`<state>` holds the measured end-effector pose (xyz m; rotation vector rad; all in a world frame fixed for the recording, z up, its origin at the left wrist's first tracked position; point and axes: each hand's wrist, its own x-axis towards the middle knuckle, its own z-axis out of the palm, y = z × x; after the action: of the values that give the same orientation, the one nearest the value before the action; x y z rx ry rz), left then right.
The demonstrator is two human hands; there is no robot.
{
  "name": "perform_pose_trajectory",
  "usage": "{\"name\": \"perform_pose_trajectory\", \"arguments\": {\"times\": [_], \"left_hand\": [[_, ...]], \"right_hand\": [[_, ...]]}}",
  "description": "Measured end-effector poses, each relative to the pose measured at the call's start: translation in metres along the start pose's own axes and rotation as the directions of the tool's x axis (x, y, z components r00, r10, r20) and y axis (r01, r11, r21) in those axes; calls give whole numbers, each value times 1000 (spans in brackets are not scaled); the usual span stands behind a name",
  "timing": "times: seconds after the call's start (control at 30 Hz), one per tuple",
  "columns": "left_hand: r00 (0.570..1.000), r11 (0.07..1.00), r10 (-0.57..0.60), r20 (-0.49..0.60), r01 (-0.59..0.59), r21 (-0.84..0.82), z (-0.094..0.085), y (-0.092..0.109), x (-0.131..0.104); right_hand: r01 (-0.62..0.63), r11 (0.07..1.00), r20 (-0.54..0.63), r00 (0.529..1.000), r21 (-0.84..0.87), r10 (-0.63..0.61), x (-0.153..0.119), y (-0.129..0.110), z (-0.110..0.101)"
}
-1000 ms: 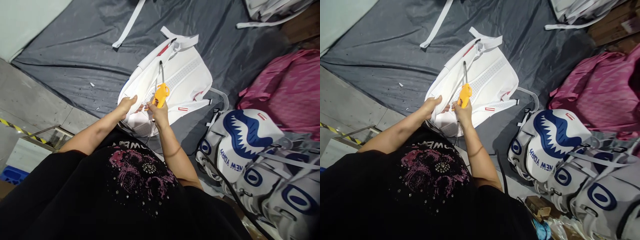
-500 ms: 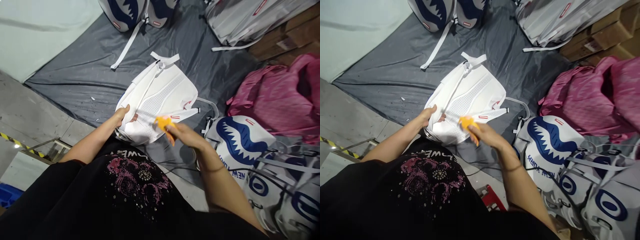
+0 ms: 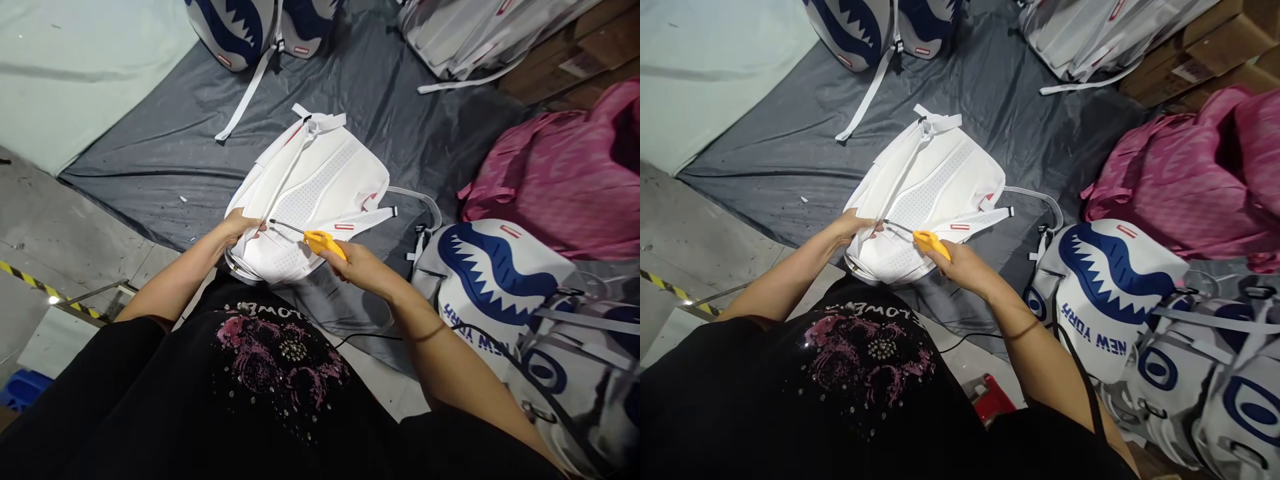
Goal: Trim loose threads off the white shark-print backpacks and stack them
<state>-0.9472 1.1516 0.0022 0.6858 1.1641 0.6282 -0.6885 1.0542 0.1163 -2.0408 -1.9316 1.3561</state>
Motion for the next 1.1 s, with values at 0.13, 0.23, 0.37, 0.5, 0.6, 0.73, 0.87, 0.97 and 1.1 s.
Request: {"name": "perform_pose_trajectory", "arguments": {"times": [0.13,0.23,0.37,0.5,0.6,0.73,0.87,0.97,1.1], "left_hand": [[985,990,95,-142,-78,120,14,1,-1],[983,996,84,-165,-80,36,20,1,-4],[1000,995,8,-25,-11,-94,21,2,-11],[999,979,29,32,-22,-202,29,-5,-28],[993,951,117,-19,-118,-284,37,-15,-42],[979,925,190,-72,-203,-322,42,-25,-47],[972,914,225,-64,-234,-333,40,-27,-41],[970,915,237,-49,-240,-323,38,-28,-37],[958,916,281,-57,-285,-283,38,-29,-34]], "right_hand": [[28,995,21,999,99,-31,-1,22,5],[122,984,-153,983,132,-102,-3,21,29],[464,886,-168,874,3,-456,-2,-25,90],[728,677,-81,685,107,-724,23,-60,131],[504,812,-483,811,295,-328,49,-49,125],[367,795,-563,826,483,-38,72,-34,101],[320,802,-515,857,504,-18,80,-40,93],[294,840,-496,868,456,-35,83,-44,92],[284,913,-531,842,293,-92,84,-45,92]]}}
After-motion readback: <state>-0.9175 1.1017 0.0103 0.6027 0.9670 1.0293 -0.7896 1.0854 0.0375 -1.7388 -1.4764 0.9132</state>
